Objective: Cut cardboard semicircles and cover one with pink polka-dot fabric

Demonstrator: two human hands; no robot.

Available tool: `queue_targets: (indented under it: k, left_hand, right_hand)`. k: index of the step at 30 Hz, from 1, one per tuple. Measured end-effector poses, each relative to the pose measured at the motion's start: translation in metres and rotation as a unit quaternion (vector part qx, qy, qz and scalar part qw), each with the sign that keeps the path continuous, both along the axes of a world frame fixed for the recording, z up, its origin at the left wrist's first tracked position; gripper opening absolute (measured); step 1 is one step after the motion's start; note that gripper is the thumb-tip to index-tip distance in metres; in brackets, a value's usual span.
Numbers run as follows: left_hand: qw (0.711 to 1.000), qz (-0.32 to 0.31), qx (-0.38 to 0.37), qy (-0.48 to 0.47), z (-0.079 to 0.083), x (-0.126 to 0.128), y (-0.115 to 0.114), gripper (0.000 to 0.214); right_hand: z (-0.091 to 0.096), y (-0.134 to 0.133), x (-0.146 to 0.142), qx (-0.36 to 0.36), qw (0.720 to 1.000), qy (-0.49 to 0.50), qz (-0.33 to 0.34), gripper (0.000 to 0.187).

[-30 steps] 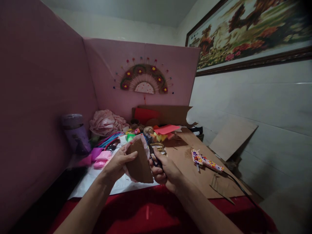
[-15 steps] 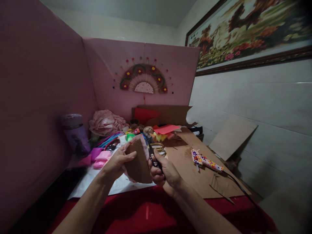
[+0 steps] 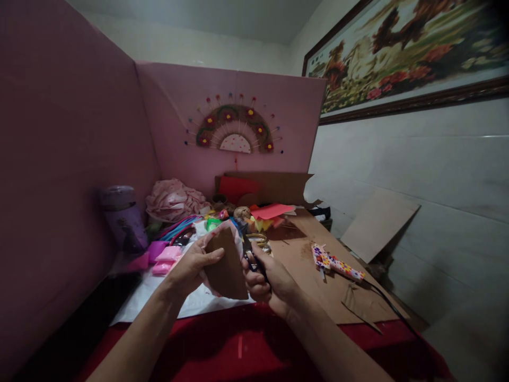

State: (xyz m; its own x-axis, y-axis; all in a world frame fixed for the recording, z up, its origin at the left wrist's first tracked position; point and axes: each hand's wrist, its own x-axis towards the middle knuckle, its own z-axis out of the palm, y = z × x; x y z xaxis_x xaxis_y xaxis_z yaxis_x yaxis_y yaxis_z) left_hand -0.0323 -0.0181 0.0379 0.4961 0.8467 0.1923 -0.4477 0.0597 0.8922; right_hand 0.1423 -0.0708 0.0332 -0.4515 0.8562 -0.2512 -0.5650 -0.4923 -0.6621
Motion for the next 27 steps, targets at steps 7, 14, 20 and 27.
queue_targets:
  k: [7,14,20,27]
  left_hand:
    - [1.0,0.005,-0.008,0.0,0.0007,0.0006,-0.0009,0.048]
    - [1.0,-0.011,-0.003,0.003,0.0,0.0007,0.0,0.045]
    - [0.999,-0.028,-0.017,0.037,-0.0019,-0.0012,0.0,0.031]
    - [0.999,-0.014,-0.017,0.039,-0.0001,-0.0026,-0.0005,0.028]
  right_hand:
    - [-0.0018,0.0003,0.0011,0.029,0.999,-0.021,-0.02,0.037]
    - [-0.002,-0.0003,0.0013,0.04,0.999,-0.019,-0.004,0.041]
    - [0.0026,-0.0007,0.0015,0.01,0.999,-0.035,-0.009,0.045]
    - [-0.0032,-0.0026,0.0038,0.051,0.997,-0.052,0.024,0.042]
